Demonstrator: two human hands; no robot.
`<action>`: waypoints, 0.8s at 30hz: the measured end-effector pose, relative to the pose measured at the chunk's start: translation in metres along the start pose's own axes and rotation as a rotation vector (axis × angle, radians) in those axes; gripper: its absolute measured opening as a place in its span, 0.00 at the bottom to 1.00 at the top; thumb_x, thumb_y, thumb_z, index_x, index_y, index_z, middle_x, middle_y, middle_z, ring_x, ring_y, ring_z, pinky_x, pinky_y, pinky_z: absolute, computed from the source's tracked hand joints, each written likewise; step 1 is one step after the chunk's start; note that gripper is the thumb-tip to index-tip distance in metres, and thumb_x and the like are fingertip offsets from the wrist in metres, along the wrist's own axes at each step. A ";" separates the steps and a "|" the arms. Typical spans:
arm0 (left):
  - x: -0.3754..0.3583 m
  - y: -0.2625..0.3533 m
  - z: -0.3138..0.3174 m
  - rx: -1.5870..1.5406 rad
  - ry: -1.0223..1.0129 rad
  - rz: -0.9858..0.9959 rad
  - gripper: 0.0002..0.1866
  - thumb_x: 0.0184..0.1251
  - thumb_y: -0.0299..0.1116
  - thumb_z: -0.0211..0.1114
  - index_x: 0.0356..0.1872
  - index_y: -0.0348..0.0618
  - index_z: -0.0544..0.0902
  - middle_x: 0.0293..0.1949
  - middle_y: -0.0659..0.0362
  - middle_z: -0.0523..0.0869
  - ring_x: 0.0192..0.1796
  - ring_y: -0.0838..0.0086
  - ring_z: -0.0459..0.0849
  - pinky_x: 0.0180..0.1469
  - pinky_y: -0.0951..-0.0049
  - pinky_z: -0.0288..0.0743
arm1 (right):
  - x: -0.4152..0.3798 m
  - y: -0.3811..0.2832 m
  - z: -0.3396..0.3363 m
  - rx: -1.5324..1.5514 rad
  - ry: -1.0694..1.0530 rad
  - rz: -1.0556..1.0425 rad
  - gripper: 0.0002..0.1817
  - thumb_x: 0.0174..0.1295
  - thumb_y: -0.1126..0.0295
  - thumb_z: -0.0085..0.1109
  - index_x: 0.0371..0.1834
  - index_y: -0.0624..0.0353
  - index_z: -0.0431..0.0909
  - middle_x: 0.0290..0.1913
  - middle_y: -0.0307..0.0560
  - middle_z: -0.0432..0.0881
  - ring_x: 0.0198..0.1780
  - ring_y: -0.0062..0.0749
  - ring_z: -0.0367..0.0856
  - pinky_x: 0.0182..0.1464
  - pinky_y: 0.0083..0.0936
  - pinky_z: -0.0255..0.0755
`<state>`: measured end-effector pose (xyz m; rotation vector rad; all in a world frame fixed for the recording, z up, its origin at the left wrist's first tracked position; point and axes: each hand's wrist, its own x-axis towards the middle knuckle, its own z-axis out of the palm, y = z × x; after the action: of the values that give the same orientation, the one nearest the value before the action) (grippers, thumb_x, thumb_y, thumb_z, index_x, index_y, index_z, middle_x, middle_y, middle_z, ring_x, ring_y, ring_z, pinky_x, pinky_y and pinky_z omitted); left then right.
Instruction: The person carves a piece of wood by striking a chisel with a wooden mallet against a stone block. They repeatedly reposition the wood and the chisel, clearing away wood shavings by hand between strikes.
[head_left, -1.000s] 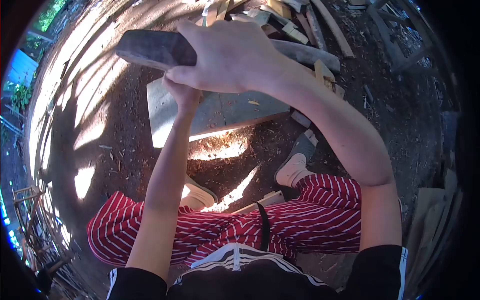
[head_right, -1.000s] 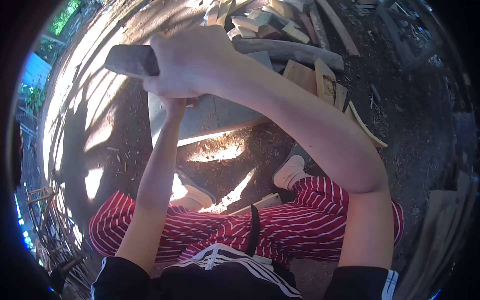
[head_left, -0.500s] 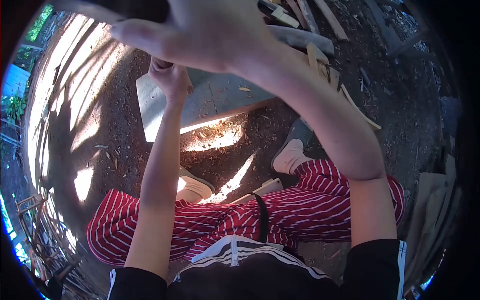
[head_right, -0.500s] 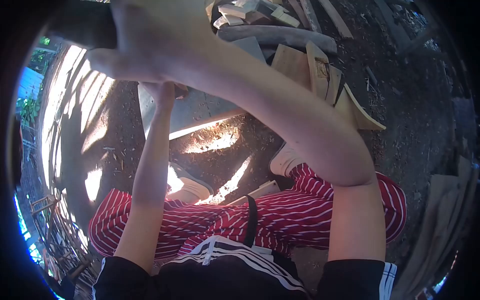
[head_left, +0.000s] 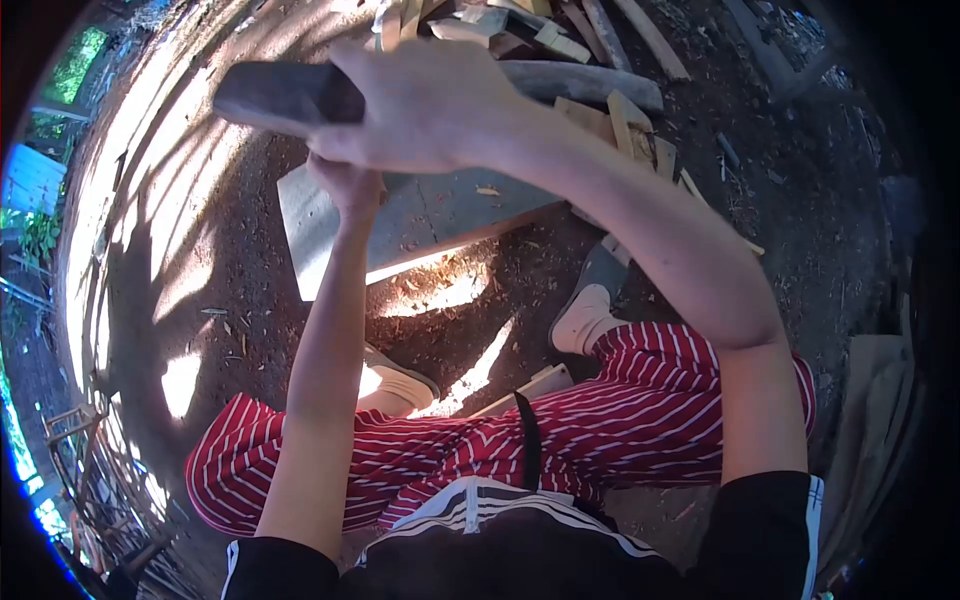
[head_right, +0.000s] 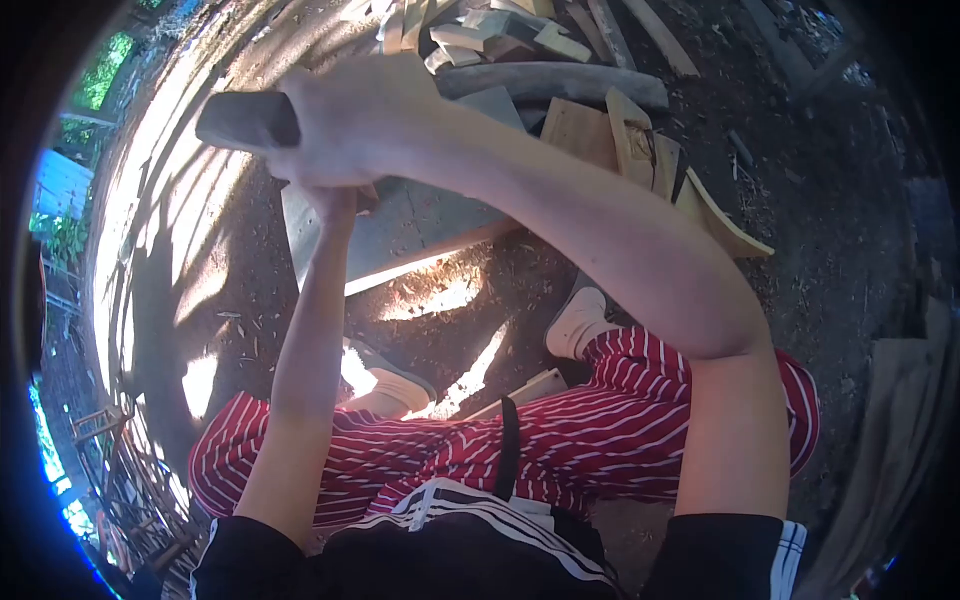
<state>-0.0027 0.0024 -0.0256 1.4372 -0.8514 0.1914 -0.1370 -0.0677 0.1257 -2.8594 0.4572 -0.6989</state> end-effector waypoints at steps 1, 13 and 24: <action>0.003 -0.003 -0.002 -0.017 -0.076 0.042 0.14 0.49 0.31 0.75 0.32 0.36 0.79 0.31 0.60 0.84 0.34 0.77 0.80 0.40 0.73 0.75 | 0.006 -0.004 -0.003 0.078 0.113 0.012 0.34 0.60 0.39 0.61 0.50 0.63 0.79 0.21 0.41 0.84 0.16 0.25 0.80 0.17 0.21 0.75; 0.005 -0.006 -0.003 -0.123 -0.091 -0.194 0.19 0.46 0.31 0.76 0.18 0.46 0.68 0.21 0.65 0.75 0.25 0.81 0.68 0.31 0.73 0.63 | 0.011 -0.011 -0.031 0.252 0.022 0.171 0.31 0.54 0.43 0.59 0.50 0.58 0.79 0.34 0.50 0.86 0.35 0.34 0.88 0.35 0.35 0.81; 0.004 -0.023 -0.013 -0.101 -0.130 -0.213 0.17 0.48 0.34 0.74 0.19 0.43 0.71 0.21 0.66 0.76 0.27 0.82 0.70 0.29 0.73 0.61 | 0.013 -0.015 -0.056 0.455 -0.240 0.315 0.29 0.53 0.46 0.59 0.49 0.57 0.81 0.40 0.52 0.88 0.42 0.39 0.89 0.46 0.40 0.82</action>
<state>0.0188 0.0084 -0.0399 1.4453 -0.7949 -0.1057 -0.1488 -0.0620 0.1834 -2.3327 0.6036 -0.3420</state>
